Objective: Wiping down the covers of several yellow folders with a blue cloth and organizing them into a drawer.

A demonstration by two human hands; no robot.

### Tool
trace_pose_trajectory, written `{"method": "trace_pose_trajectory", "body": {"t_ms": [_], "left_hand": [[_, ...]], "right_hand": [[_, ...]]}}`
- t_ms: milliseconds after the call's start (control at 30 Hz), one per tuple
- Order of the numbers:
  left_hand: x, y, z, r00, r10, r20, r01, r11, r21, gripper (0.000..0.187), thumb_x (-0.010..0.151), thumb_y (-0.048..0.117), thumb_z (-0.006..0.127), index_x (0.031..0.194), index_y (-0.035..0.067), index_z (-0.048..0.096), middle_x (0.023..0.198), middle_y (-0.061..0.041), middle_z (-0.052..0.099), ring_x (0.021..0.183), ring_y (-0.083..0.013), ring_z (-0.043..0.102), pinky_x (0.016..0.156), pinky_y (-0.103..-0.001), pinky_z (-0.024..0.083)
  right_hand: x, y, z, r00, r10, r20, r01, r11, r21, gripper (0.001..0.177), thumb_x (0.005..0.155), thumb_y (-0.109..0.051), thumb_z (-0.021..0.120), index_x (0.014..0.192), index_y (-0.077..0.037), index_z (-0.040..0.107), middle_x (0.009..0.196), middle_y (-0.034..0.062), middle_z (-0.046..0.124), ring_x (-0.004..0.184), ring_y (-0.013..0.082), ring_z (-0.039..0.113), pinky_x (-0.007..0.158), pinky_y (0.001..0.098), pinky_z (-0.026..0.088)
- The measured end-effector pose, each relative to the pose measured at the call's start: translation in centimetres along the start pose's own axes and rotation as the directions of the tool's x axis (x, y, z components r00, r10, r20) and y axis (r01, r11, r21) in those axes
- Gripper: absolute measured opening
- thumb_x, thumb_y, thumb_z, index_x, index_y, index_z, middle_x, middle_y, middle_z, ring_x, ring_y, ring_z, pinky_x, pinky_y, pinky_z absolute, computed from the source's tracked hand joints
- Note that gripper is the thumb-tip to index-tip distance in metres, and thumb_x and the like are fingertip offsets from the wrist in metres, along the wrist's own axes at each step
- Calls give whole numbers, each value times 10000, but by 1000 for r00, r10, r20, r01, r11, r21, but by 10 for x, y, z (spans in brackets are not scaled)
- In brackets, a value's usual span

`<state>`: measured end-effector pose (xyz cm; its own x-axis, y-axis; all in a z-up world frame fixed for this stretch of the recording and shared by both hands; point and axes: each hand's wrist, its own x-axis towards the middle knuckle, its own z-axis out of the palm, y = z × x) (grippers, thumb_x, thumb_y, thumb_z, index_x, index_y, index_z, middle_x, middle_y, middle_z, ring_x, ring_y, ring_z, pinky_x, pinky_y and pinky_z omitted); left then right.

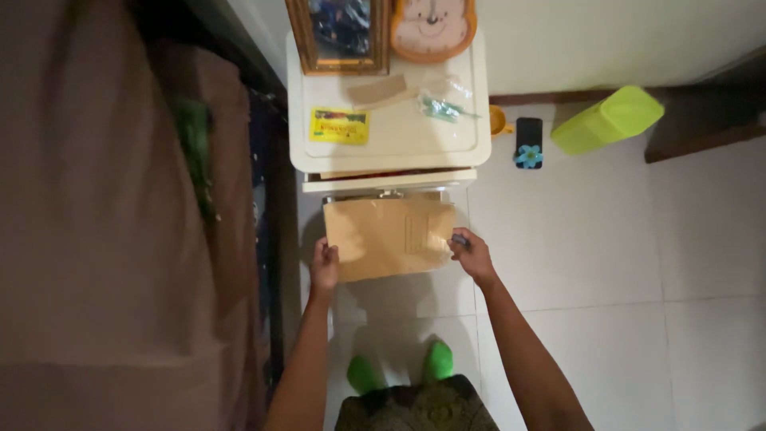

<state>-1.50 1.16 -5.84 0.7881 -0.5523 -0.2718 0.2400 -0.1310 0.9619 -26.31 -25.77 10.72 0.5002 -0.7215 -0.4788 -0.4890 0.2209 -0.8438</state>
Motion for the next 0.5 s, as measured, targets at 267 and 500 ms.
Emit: {"method": "trace_pose_trajectory", "body": {"t_ms": [267,500], "left_hand": [[-24,29,10,958,-231,-173,276,907,317,383,992,350,550,1290,122,625,1052,-125,749,922,-223,678,816,-366,530],[8,-90,7,983,-86,-161,157,846,510,400,970,326,635,1310,116,635,1037,-168,735,957,-299,695,846,-406,546]], "right_hand": [[12,64,1,999,6,48,-7,1000,17,245,944,-88,652,1187,-67,681,934,-1,675,821,106,637,670,311,589],[28,91,2,993,111,49,-109,993,-38,266,940,-110,653,1200,-67,686,1024,23,732,866,120,679,671,323,620]]}}
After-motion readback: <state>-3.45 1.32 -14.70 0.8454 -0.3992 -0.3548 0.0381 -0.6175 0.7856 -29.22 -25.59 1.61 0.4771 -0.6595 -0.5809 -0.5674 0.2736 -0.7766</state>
